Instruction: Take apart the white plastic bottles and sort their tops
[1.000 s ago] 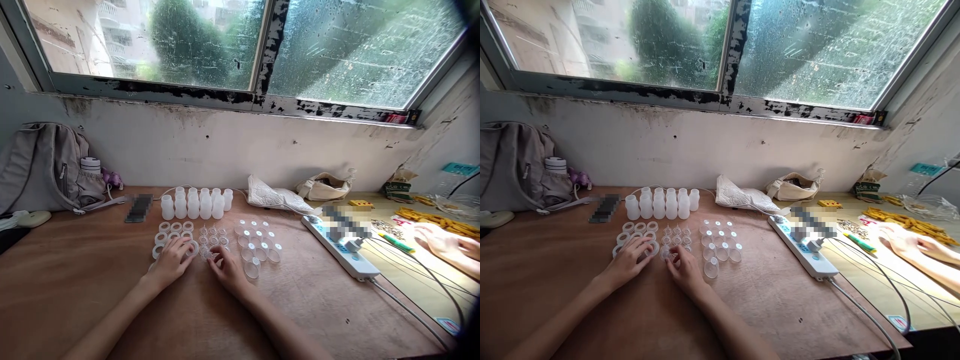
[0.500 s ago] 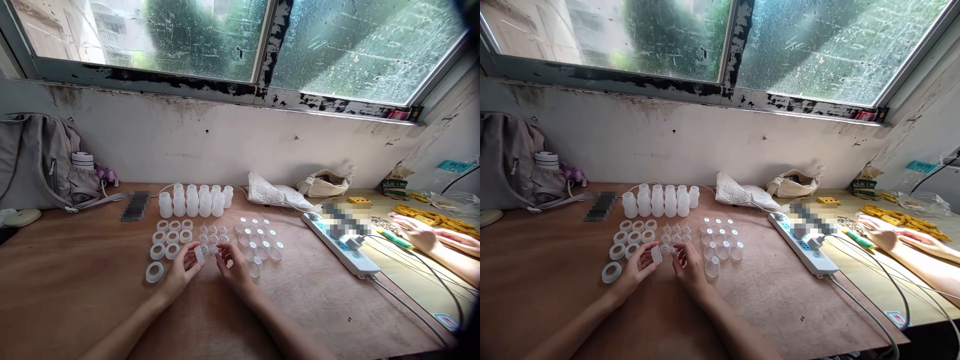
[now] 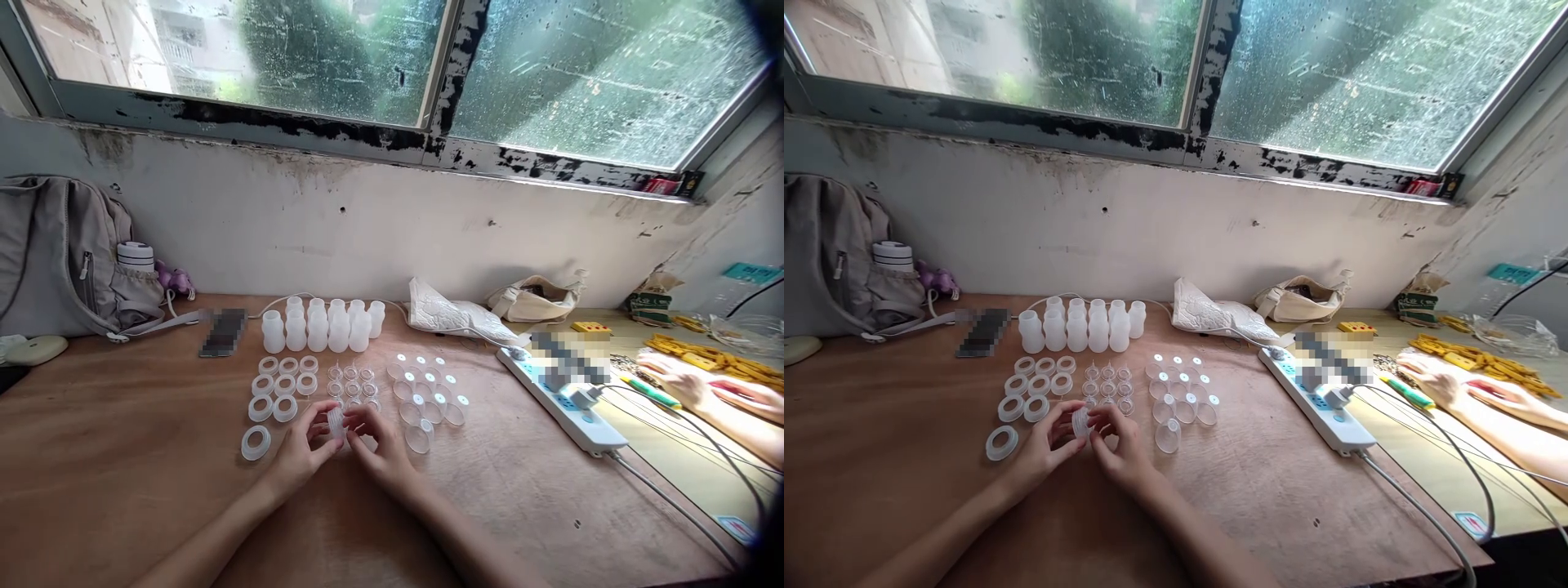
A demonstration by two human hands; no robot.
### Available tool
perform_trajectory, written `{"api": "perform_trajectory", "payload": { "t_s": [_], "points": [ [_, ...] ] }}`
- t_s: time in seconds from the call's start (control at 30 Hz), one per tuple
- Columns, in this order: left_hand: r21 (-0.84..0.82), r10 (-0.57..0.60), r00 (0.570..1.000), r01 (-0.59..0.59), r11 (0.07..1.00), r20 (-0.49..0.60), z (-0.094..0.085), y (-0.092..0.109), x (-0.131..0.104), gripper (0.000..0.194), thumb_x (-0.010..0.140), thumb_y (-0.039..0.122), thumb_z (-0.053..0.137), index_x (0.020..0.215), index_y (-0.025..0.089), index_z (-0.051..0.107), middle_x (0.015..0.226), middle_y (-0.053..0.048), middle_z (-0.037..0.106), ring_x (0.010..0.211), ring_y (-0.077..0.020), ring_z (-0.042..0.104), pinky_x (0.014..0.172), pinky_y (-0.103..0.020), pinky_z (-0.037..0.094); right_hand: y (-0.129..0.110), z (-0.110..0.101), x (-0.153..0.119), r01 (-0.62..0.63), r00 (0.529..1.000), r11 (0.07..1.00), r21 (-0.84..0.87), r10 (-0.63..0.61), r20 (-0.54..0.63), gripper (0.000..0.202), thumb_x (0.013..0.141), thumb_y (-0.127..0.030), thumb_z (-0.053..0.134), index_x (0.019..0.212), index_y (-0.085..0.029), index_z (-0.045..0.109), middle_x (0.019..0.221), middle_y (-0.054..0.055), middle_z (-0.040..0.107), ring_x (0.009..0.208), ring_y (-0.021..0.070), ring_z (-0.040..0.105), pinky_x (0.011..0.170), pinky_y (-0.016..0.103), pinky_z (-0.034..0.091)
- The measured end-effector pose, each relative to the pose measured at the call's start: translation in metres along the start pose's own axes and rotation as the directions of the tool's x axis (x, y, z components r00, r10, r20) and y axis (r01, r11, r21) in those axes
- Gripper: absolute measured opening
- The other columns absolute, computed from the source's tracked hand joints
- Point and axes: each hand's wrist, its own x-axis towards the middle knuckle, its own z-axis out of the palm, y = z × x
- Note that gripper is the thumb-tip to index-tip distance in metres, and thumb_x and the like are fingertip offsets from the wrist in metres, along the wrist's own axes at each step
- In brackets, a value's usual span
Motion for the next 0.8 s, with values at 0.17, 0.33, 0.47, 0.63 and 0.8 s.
{"api": "perform_trajectory", "payload": {
  "t_s": [0.17,0.33,0.47,0.63,0.8],
  "points": [
    [0.019,0.045,0.999,-0.045,0.999,-0.008,0.0,0.001,0.0,0.044,0.069,0.016,0.059,0.111,0.021,0.046,0.114,-0.007,0.052,0.105,-0.0218,0.051,0.09,-0.035,0.042,-0.006,-0.003,0.0,-0.018,1.0,0.997,0.07,0.018,0.009,0.02,0.076,-0.011,0.046,0.094,-0.019,0.051,0.087,0.004,0.06,0.074,0.013,0.058,0.067,0.027,0.049],
    [0.16,0.112,0.993,-0.104,0.982,-0.039,-0.001,0.005,0.0,0.041,0.068,0.017,0.06,0.108,0.021,0.051,0.112,-0.007,0.054,0.107,-0.0237,0.048,0.094,-0.039,0.036,0.002,-0.003,0.0,-0.149,0.981,0.983,0.109,0.16,-0.108,0.012,0.079,-0.022,0.049,0.09,-0.019,0.052,0.085,0.004,0.056,0.063,0.0103,0.054,0.051,0.021,0.047],
    [0.189,0.133,0.99,-0.122,0.974,-0.049,-0.001,0.008,-0.001,0.039,0.069,0.015,0.059,0.106,0.02,0.051,0.11,-0.007,0.055,0.105,-0.0224,0.05,0.093,-0.038,0.037,0.009,0.0,0.003,-0.296,0.953,0.894,0.336,0.298,0.045,0.024,0.078,-0.034,0.051,0.096,-0.018,0.05,0.074,0.0,0.053,0.053,0.0088,0.052,0.038,0.017,0.042],
    [0.219,0.119,0.992,-0.105,0.97,-0.05,0.0,0.012,-0.003,0.039,0.067,0.015,0.059,0.105,0.021,0.051,0.11,-0.006,0.055,0.106,-0.0214,0.05,0.094,-0.037,0.038,0.012,0.005,0.005,-0.368,0.93,0.81,0.457,0.319,0.183,0.028,0.075,-0.038,0.055,0.093,-0.017,0.05,0.06,-0.004,0.051,0.043,0.0072,0.049,0.037,0.018,0.041],
    [0.272,0.102,0.994,-0.085,0.959,-0.047,0.001,0.014,-0.003,0.043,0.068,0.016,0.059,0.11,0.023,0.049,0.113,-0.005,0.054,0.106,-0.0216,0.049,0.092,-0.037,0.038,0.014,0.006,0.004,-0.365,0.931,0.807,0.464,0.329,0.159,0.029,0.073,-0.038,0.057,0.093,-0.017,0.051,0.061,-0.004,0.052,0.042,0.0064,0.049,0.038,0.018,0.041]
  ]
}}
